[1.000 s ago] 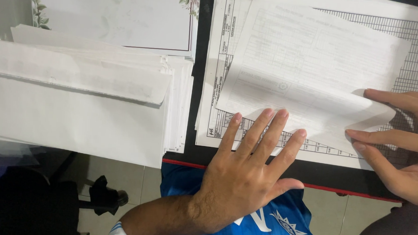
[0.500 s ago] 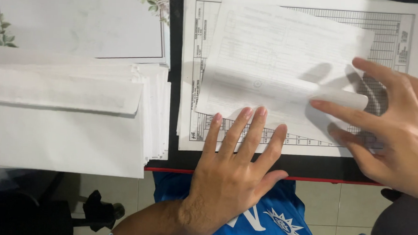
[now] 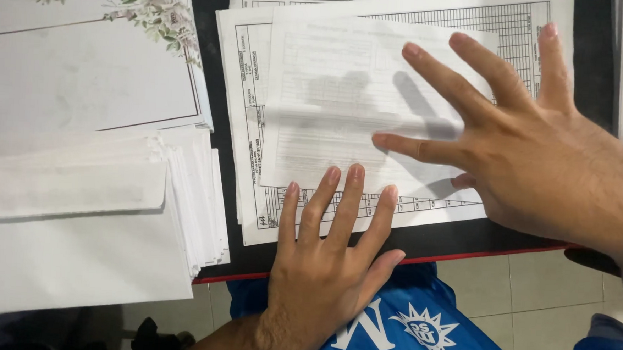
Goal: Folding paper documents and inserting them into envelopes
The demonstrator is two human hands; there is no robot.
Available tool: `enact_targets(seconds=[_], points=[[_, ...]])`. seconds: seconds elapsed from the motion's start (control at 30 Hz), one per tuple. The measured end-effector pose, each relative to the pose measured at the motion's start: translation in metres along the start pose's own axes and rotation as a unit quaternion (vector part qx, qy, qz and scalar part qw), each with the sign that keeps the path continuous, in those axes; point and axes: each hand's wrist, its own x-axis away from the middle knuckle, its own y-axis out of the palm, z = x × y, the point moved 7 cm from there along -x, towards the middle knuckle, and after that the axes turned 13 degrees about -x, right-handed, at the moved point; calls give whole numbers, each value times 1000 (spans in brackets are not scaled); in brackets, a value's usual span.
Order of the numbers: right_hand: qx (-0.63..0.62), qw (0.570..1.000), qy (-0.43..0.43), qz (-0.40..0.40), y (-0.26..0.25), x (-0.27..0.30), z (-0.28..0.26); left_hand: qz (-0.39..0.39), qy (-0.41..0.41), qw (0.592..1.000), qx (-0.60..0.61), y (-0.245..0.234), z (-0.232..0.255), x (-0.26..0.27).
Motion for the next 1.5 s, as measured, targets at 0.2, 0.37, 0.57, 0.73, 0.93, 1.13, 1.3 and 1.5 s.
enact_targets(seconds=[0.2,0.37,0.57,0.73,0.93,1.13,1.3,1.5], points=[[-16,1000,26,3,3,3,8,-4,-9,1000,8,1,0,0],[21,997,73,-11,3,10,12,-15,-11,1000,15,2,0,0],[17,990,137,-21,4,23,22,-19,-15,1000,12,2,1,-1],[3,985,172,-5,13,42,29,-20,-15,1000,5,-1,0,-3],[128,982,135,14,26,51,32,-21,-27,999,29,-2,-4,-2],[67,980,186,17,44,67,45,-11,-30,999,36,-6,-7,-2],[-78,976,166,113,45,72,39,-13,-37,997,62,-7,-10,-1],[-77,991,74,85,18,27,17,-26,-36,998,48,-7,-10,0]])
